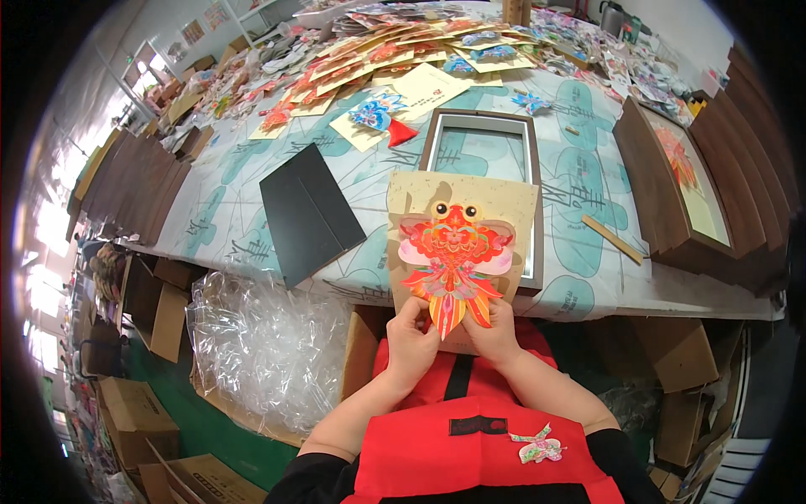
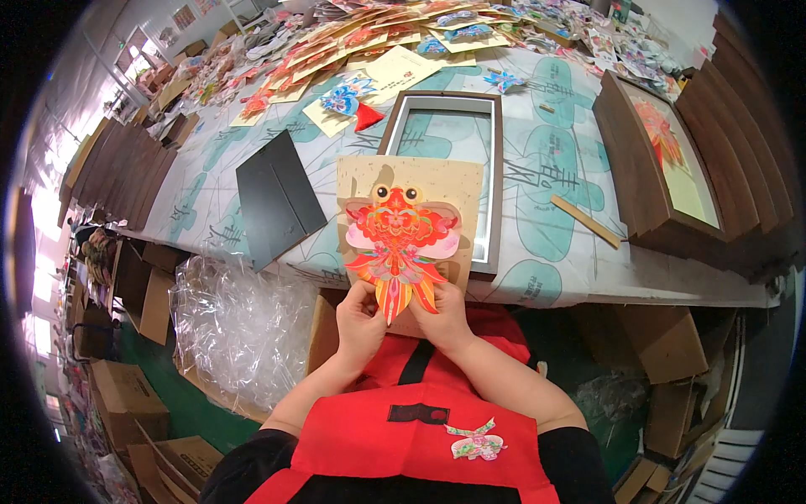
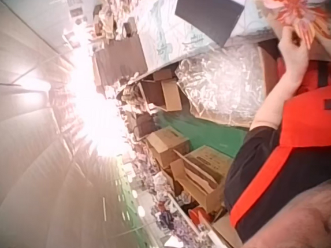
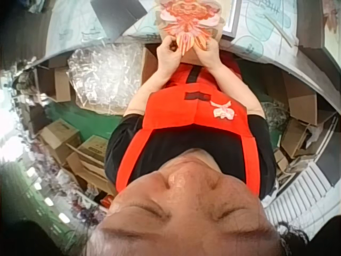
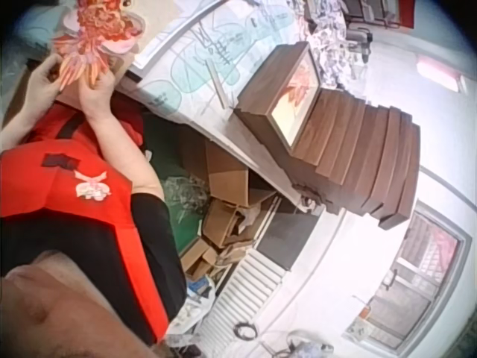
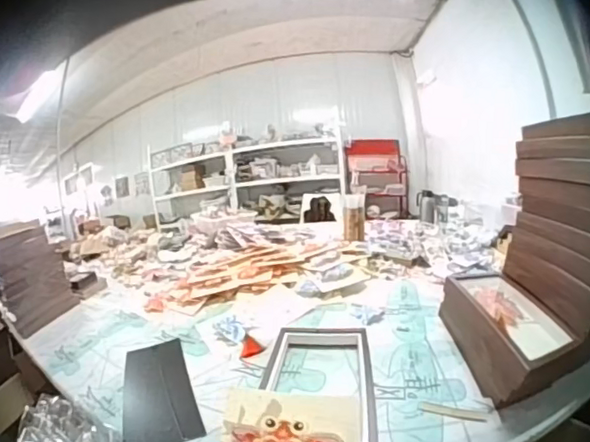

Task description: The person assembles a decorative frame by placing a colorful paper cutout into a wooden frame and securing it with a backing board. They then retrieve multiple empty wooden frames from a cardboard box and stack them on the table.

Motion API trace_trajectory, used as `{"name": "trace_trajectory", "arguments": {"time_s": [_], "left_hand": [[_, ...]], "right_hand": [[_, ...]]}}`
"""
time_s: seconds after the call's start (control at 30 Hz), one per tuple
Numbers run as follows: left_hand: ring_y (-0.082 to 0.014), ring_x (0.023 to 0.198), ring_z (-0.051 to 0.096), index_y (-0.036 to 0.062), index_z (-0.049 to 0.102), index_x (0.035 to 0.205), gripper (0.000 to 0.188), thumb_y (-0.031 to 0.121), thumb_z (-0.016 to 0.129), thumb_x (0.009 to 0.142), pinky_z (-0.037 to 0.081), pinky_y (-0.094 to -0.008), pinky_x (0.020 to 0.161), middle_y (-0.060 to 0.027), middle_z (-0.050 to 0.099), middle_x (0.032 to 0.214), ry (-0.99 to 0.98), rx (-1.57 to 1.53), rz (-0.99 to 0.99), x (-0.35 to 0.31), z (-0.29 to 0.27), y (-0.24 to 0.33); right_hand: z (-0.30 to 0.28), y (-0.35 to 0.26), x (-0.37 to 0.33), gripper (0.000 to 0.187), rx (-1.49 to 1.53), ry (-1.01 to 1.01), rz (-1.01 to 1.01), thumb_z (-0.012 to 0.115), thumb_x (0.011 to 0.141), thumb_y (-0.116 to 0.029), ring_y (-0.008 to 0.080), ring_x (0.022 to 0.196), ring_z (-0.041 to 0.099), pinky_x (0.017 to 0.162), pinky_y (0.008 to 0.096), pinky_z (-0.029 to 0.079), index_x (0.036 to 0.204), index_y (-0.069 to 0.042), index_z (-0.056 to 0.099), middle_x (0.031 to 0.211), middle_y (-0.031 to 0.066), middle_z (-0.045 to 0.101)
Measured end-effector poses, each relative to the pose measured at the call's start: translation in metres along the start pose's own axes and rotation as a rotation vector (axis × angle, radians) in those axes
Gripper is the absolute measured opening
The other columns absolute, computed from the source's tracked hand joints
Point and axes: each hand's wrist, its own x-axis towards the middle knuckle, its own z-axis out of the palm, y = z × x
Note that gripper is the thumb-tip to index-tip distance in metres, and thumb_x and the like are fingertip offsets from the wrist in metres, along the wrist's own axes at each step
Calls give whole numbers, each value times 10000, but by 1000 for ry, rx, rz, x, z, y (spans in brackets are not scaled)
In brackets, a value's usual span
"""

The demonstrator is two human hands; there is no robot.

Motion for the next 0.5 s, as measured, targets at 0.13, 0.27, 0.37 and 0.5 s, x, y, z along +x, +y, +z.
{"name": "trace_trajectory", "arguments": {"time_s": [0.13, 0.27, 0.37, 0.5], "left_hand": [[-53, 596, 529, 22, 550, 867, 47, 14, 583, 836, 421, -197, 496, 4, 575, 709, -86, -384, -230, 0, 1, 15], [-91, 615, 570, 24, 575, 930, 82, 46, 587, 851, 456, -208, 500, -15, 597, 727, -155, -714, -524, 6, -3, 27], [-66, 639, 564, 15, 597, 977, 149, 51, 625, 835, 455, -200, 526, -9, 609, 755, -147, -630, -489, 5, -5, 19], [-41, 651, 554, 13, 617, 970, 157, 32, 649, 817, 445, -188, 547, -2, 625, 789, -10, -406, -230, 2, 2, 5]], "right_hand": [[-6, -7, 0, 270, 90, -58, 196, 561, 859, -13, 95, 889, 573, 779, 251, 466, 1125, 22, 541, 1008, 65, 622], [-8, -10, 2, 268, 162, -71, 264, 555, 867, -11, 96, 897, 573, 786, 253, 467, 1132, 22, 540, 1016, 68, 624], [-7, -10, 0, 240, 52, -69, 193, 554, 867, -3, 94, 899, 572, 788, 250, 465, 1104, 31, 562, 1001, 68, 628], [-4, 1, -4, 213, 140, -1, 175, 566, 855, 6, 93, 903, 571, 790, 246, 462, 1065, 38, 592, 989, 67, 635]]}}
